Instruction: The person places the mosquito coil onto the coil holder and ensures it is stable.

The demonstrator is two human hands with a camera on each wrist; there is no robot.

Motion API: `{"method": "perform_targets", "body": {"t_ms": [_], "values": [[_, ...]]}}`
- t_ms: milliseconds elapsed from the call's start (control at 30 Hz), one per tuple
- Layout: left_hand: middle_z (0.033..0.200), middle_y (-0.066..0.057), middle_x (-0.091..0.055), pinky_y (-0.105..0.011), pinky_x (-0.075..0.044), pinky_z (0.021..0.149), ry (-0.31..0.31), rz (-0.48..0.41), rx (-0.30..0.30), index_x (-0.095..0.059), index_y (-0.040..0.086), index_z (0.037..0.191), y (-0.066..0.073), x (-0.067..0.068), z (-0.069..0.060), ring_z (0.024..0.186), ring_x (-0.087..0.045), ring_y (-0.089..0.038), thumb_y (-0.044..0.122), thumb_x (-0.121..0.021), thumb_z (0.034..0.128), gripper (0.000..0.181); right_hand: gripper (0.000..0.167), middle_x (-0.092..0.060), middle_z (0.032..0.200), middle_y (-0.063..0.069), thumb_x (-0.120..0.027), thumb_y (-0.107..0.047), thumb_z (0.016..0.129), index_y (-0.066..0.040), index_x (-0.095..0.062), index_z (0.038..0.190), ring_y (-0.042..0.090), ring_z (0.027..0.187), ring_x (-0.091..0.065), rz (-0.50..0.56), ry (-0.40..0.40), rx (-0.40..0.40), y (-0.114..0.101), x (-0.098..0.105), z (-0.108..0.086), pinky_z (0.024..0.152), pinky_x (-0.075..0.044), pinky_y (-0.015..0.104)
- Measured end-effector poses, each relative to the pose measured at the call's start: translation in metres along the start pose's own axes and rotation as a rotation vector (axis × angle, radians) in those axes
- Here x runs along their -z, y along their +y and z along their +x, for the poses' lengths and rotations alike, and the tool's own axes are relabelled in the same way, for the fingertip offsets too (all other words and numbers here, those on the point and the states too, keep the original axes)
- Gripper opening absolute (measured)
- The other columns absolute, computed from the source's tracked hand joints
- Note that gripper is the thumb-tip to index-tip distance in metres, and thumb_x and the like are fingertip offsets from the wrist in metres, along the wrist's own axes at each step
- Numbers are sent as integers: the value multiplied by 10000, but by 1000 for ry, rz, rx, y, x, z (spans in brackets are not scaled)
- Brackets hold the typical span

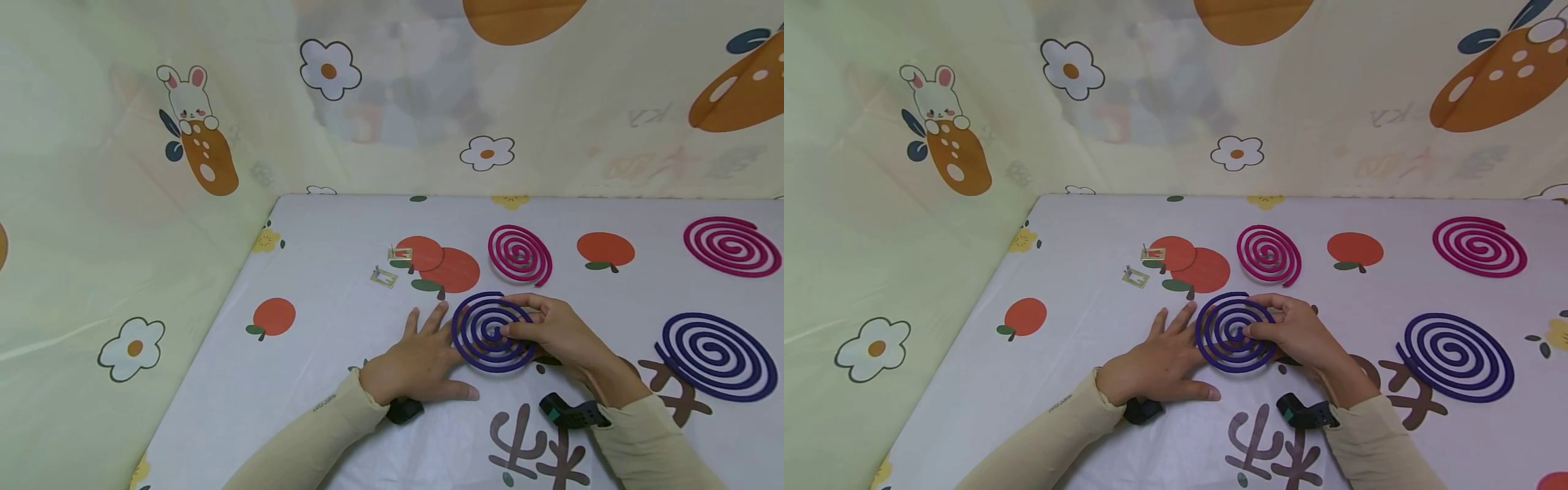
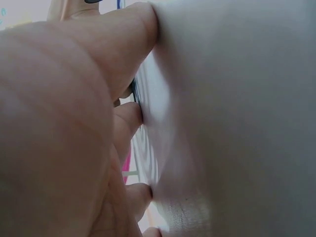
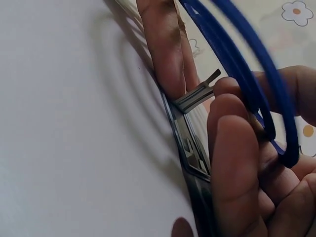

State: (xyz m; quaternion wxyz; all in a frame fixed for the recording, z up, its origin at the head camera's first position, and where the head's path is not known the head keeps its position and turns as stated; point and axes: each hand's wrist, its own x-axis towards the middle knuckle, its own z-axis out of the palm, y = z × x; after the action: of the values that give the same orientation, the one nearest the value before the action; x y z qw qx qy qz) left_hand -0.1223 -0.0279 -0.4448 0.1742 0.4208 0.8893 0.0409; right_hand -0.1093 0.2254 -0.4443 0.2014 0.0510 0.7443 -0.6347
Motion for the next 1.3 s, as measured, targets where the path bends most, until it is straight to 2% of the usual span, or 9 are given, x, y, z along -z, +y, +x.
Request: {"method": "perform_targets", "body": {"t_ms": [200, 433, 600, 1033, 1300], "values": [[1766, 21, -5, -723, -62, 1212, -4, -10, 0, -149, 407, 1670, 0, 0, 0, 1611, 51, -373, 721, -589, 934, 913, 675, -780, 942, 70, -720, -79, 948, 51, -412, 1534, 145, 866, -738, -19, 17, -2, -1, -1, -1, 767, -621, 292], [1766, 26, -5, -722, -67, 1212, 2, -6, 1, -141, 410, 1670, -1, -1, 0, 1611, 45, -372, 724, -588, 933, 918, 663, -783, 1017, 111, -724, -73, 943, 72, -423, 1515, 160, 889, -742, -47, 32, 3, -2, -3, -2, 785, -622, 297], [1766, 23, -10, -721, -72, 1212, 2, 3, 3, -143, 412, 1669, -1, -2, 0, 1611, 44, -373, 730, -589, 929, 921, 669, -783, 999, 102, -727, -88, 938, 55, -428, 1520, 161, 876, -736, -63, 37, -11, -2, -4, 0, 764, -623, 295], [1767, 18, -3, -722, -59, 1212, 1, 1, -2, -149, 416, 1668, -1, -2, 0, 1610, 62, -373, 730, -590, 928, 917, 678, -784, 954, 89, -727, -87, 934, 50, -425, 1526, 154, 845, -736, -55, 27, -2, 0, -2, 1, 742, -623, 296], [1766, 24, -15, -724, -74, 1210, 3, 1, -2, -158, 415, 1669, 0, -1, 0, 1611, 40, -376, 724, -589, 933, 907, 667, -781, 1020, 119, -729, -67, 932, 75, -429, 1510, 153, 830, -728, -47, 33, 9, 2, -3, 2, 772, -616, 275]]}}
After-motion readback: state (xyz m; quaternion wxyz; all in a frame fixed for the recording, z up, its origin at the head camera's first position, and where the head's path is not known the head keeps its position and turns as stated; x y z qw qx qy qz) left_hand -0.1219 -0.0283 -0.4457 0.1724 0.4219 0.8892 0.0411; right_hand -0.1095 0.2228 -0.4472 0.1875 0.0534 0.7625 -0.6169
